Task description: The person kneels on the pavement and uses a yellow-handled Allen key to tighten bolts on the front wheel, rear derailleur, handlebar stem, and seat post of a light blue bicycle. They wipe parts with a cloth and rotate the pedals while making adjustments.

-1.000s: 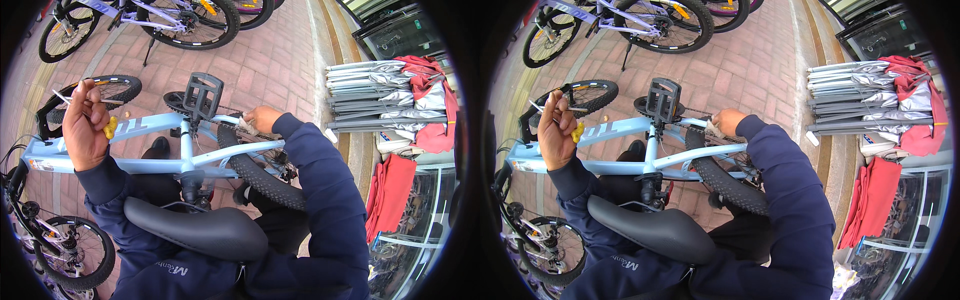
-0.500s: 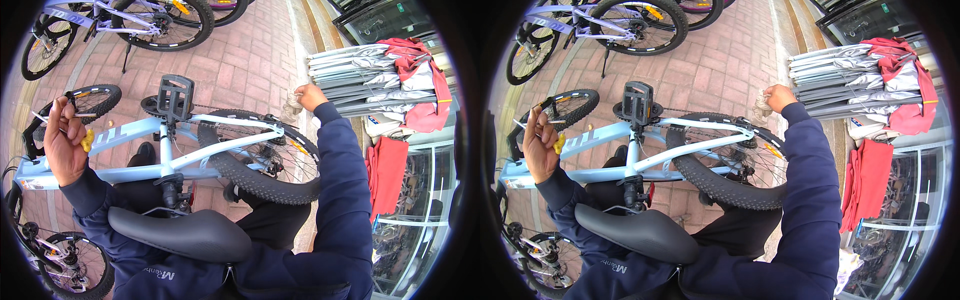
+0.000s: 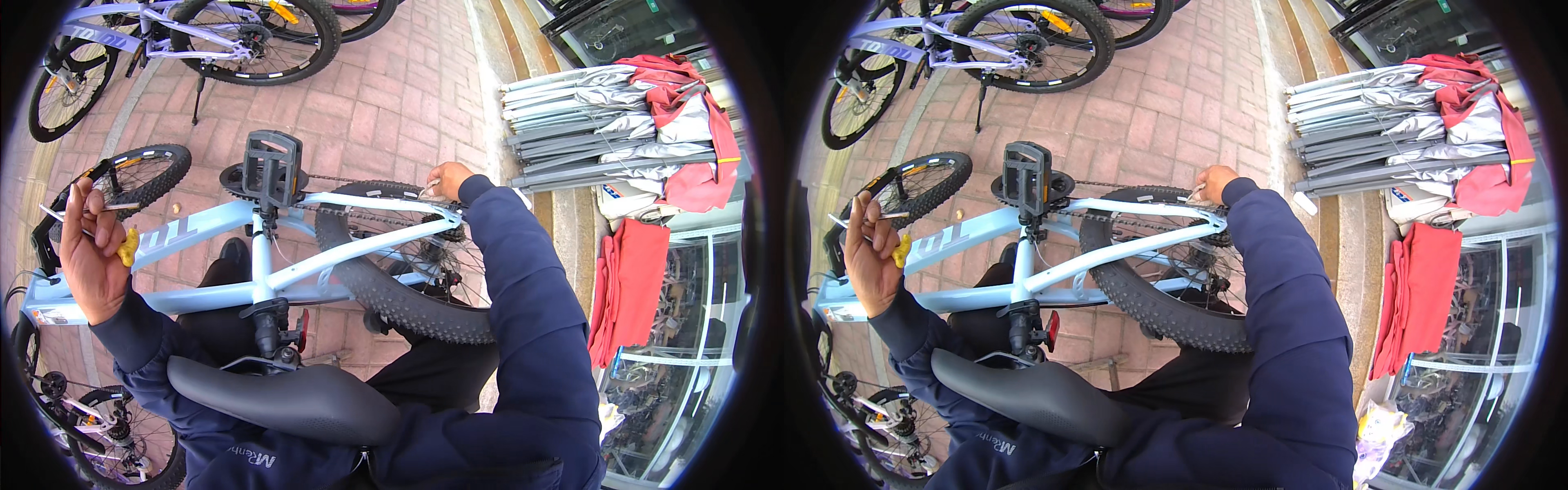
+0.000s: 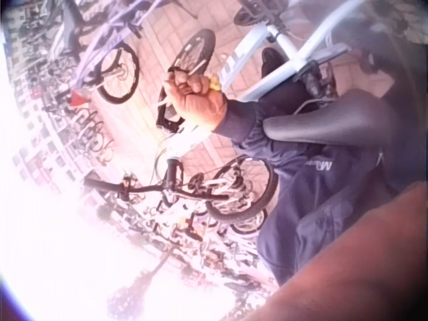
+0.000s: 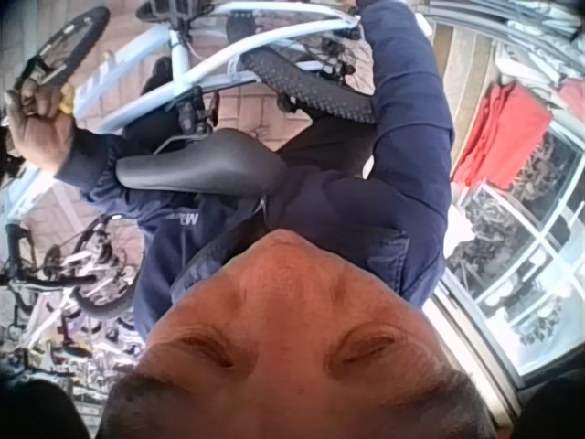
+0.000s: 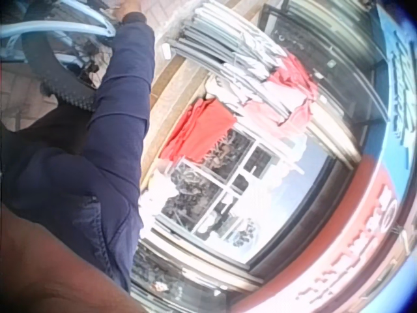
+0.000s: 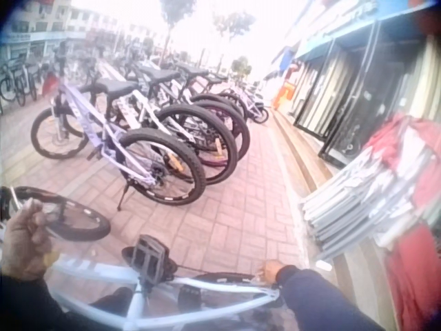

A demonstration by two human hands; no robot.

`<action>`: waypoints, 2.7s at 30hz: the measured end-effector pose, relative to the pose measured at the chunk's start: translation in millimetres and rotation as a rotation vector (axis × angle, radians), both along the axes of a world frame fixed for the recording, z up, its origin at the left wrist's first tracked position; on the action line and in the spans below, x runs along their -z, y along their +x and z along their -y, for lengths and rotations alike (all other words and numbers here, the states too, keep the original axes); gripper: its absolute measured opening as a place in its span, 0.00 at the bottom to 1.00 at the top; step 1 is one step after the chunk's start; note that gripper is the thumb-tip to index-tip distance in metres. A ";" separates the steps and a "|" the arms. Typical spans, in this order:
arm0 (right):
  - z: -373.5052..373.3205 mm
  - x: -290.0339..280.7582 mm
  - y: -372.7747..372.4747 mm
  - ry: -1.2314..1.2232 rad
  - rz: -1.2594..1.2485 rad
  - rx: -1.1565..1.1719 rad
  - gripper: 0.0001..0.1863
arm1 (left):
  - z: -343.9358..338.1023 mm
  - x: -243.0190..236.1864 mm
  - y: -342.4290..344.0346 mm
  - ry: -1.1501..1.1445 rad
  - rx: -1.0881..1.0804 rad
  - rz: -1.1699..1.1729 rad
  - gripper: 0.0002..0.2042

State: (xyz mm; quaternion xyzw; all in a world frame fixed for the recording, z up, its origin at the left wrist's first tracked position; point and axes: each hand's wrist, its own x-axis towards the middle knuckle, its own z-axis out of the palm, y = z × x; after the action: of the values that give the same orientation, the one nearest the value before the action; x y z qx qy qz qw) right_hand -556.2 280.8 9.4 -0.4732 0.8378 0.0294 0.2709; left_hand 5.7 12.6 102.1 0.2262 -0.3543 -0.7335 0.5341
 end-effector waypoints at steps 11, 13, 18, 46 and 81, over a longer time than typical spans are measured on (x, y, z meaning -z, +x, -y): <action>-26.6 -31.9 -28.8 0.084 -0.210 0.116 0.15 | 2.8 3.0 4.1 -0.007 0.010 -0.008 0.13; -22.9 -40.6 -14.3 0.168 -0.003 0.164 0.13 | 3.5 2.7 4.9 -0.016 0.024 -0.014 0.13; -21.8 -68.2 25.6 -0.128 0.158 0.025 0.12 | 5.7 4.0 7.2 -0.020 0.035 -0.013 0.13; -33.9 -64.7 43.3 -0.410 0.300 0.197 0.14 | 9.4 3.0 7.2 0.016 0.070 -0.037 0.13; -188.1 -166.0 63.2 0.415 0.065 0.060 0.19 | 24.5 14.6 19.6 -0.073 0.220 -0.063 0.11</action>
State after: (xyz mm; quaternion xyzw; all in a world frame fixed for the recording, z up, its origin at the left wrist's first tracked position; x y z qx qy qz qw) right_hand -493.0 468.9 175.4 -0.3829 0.8181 0.1782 0.3902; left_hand 25.3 -11.9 87.4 0.1430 -0.3865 -0.7810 0.4693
